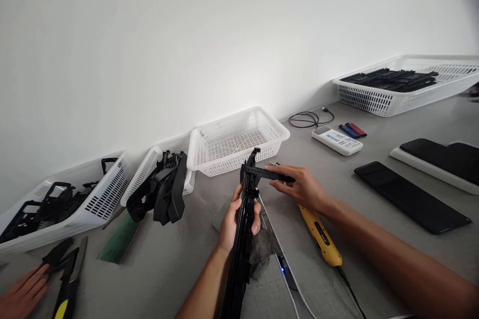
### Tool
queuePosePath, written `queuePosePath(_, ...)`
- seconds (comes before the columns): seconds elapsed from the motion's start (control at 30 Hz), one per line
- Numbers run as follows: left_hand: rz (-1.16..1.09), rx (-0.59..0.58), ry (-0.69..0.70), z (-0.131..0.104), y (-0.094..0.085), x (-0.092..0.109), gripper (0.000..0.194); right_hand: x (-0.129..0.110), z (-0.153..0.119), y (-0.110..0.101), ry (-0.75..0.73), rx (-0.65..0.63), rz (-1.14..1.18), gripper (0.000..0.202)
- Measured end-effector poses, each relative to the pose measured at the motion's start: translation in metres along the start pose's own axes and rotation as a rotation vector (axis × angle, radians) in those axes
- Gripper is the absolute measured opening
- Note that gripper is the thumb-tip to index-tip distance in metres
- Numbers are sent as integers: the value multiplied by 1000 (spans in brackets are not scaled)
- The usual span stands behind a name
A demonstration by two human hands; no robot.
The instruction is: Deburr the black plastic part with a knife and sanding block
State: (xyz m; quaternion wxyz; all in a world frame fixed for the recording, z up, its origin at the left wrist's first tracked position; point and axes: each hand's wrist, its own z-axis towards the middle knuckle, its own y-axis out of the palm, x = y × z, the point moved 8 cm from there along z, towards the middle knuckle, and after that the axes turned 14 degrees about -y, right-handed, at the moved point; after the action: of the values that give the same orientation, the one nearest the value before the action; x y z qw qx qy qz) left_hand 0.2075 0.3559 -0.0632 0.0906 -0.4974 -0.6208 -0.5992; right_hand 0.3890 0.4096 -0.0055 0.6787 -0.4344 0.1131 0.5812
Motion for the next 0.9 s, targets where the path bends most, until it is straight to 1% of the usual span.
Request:
queuePosePath(0.1, -5, 15, 0, -1, -1, 0, 67, -2, 1, 1, -16, -15, -10, 38)
queuePosePath(0.3, 12, 16, -14, -4, 5, 4, 70, -6, 2, -1, -39, -20, -58, 37)
queuePosePath(0.47, 15, 15, -10, -4, 6, 3, 69, -4, 1, -1, -8, -8, -102, 36)
queuePosePath(0.67, 15, 21, -7, -4, 7, 5, 63, -3, 1, 1, -14, -38, -73, 37)
queuePosePath(0.9, 19, 31, -16, -4, 7, 5, 64, -4, 1, 2, -20, -66, -37, 37)
